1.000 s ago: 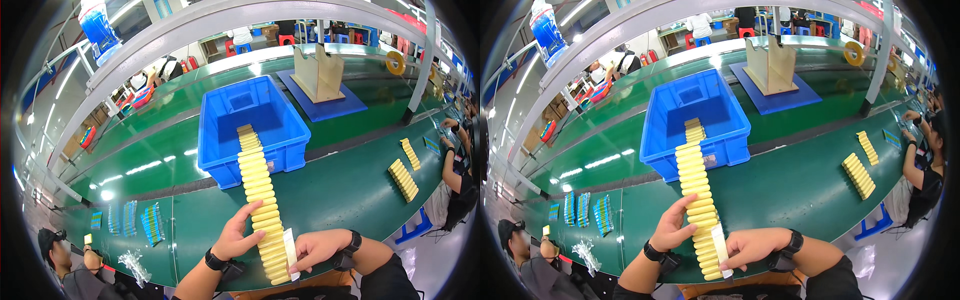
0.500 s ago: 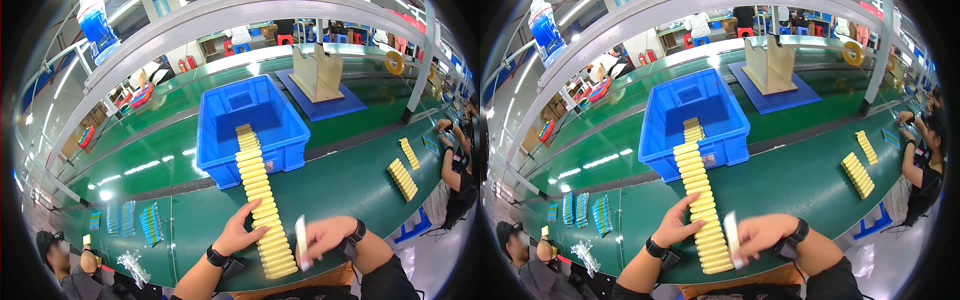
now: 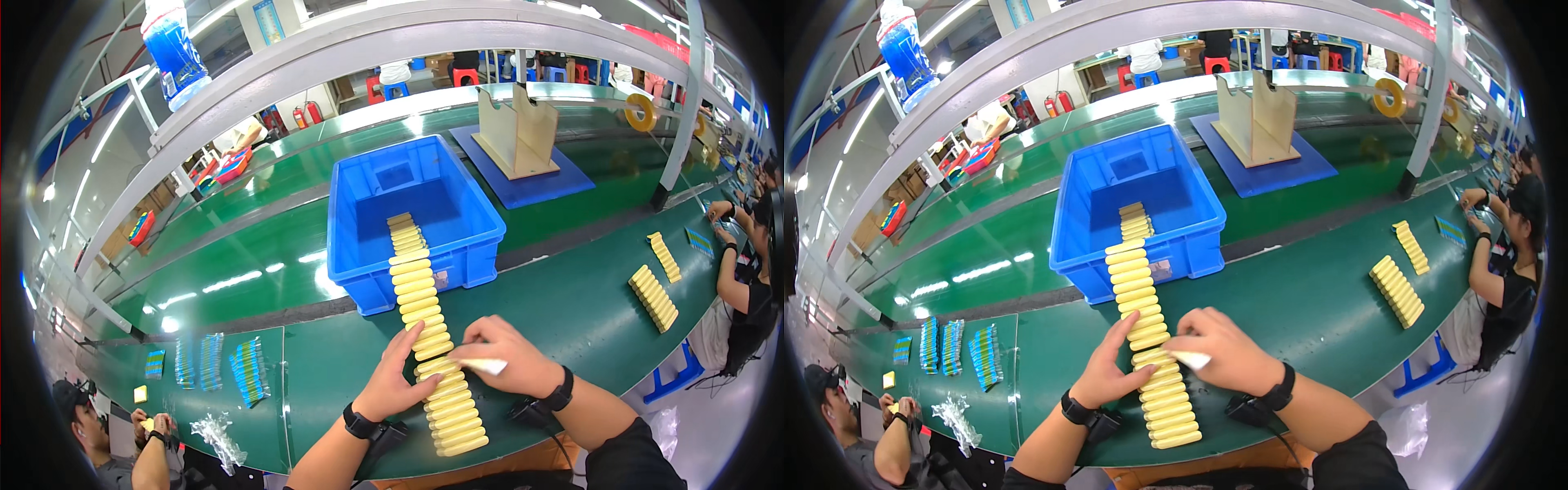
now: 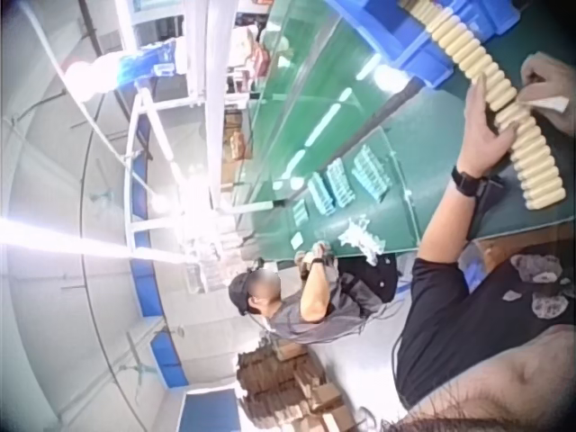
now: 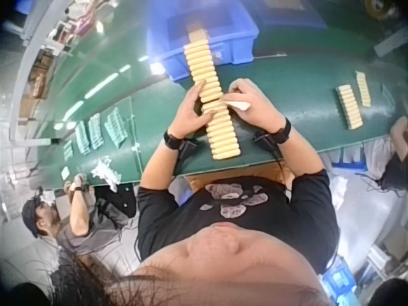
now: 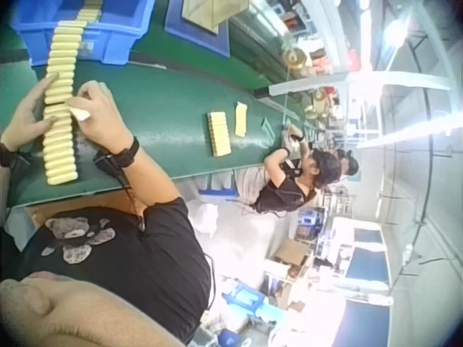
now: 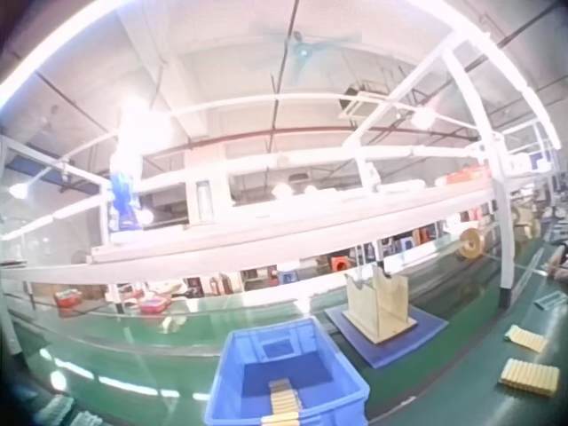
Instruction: Assembling small plastic components on a factory production line.
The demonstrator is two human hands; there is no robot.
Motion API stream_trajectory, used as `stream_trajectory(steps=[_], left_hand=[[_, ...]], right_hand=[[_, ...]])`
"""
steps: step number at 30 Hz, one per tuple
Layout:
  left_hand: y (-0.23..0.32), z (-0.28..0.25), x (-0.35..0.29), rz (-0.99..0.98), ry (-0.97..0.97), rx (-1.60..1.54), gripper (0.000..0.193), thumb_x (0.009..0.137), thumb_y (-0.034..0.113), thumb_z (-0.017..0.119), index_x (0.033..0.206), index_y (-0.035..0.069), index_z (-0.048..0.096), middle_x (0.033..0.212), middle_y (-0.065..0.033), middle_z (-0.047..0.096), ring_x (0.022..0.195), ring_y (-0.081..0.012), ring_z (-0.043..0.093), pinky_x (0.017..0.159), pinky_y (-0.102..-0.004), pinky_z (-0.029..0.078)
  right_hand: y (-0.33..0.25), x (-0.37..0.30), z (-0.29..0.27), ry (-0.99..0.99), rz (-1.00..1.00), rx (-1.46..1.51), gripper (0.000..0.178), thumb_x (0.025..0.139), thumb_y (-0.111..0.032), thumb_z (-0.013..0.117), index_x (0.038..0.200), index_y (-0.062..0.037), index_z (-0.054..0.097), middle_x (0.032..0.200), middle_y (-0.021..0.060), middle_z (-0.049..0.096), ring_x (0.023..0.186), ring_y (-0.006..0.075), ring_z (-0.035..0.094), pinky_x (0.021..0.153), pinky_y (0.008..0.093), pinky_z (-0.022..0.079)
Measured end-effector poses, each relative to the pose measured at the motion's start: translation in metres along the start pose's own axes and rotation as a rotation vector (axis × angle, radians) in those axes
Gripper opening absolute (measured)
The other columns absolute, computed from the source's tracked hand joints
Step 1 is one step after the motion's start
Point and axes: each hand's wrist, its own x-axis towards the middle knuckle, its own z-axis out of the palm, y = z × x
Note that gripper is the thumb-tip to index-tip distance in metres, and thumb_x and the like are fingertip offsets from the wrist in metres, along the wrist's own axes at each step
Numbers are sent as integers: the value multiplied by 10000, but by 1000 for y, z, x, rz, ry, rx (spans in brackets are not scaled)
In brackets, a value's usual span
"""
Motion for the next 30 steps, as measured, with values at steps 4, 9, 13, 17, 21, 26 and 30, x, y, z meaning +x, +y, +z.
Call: stream_trajectory(steps=[4, 9, 13, 17, 21, 26, 30], left_hand=[[-6, -3, -2, 33, 27, -250, 868, 880, 177, 778, 1606, -2, 336, 1569, -216, 446, 1456, -340, 438, 1214, -423, 320], [28, -6, -14, 254, -150, -204, 903, 924, 453, 672, 1624, 1, 323, 1642, -224, 367, 1537, -402, 297, 1254, -497, 177], [30, 2, -18, 220, -187, -158, 890, 936, 464, 660, 1619, -1, 328, 1625, -221, 386, 1525, -390, 325, 1252, -477, 195], [19, 5, -7, 39, -60, -562, 769, 973, 262, 676, 1607, -8, 337, 1590, -211, 422, 1499, -312, 377, 1240, -416, 256], [8, 1, -1, -70, -49, -482, 700, 942, 126, 745, 1559, 3, 437, 1518, -172, 527, 1432, -252, 470, 1204, -390, 337], [6, 6, -8, -170, -32, -222, 623, 908, 86, 788, 1482, 21, 556, 1428, -137, 624, 1341, -219, 562, 1155, -362, 406], [6, 6, -12, -278, -12, -250, 593, 910, 156, 804, 1445, 28, 581, 1368, -134, 655, 1284, -219, 607, 1108, -349, 454]], right_hand=[[11, -10, -7, 176, 314, 515, 135, 986, -108, 705, 1093, -88, 786, 1161, 98, 633, 1132, 226, 606, 954, 358, 507], [-8, -12, -14, -28, 293, 841, 169, 1021, -106, 656, 1122, -41, 774, 1227, 103, 683, 1129, 189, 649, 958, 333, 520], [-20, -17, -17, -280, 428, 1019, 221, 1045, -181, 660, 1152, -17, 762, 1030, 39, 758, 957, 112, 677, 862, 292, 537], [-23, -16, -30, -673, 548, 1084, 281, 1063, -276, 639, 1119, -37, 777, 899, -16, 742, 769, 35, 620, 660, 217, 482], [-23, -22, -17, -869, 545, 1094, 319, 1059, -340, 638, 1050, -56, 782, 769, -27, 710, 642, 25, 585, 559, 210, 443], [-23, -18, -19, -977, 555, 1011, 360, 1061, -378, 623, 1037, -50, 770, 742, -22, 707, 592, 42, 598, 538, 225, 447], [-12, -22, -26, -1145, 502, 956, 329, 1060, -334, 629, 1077, -34, 763, 848, 8, 743, 656, 62, 640, 565, 228, 481]])
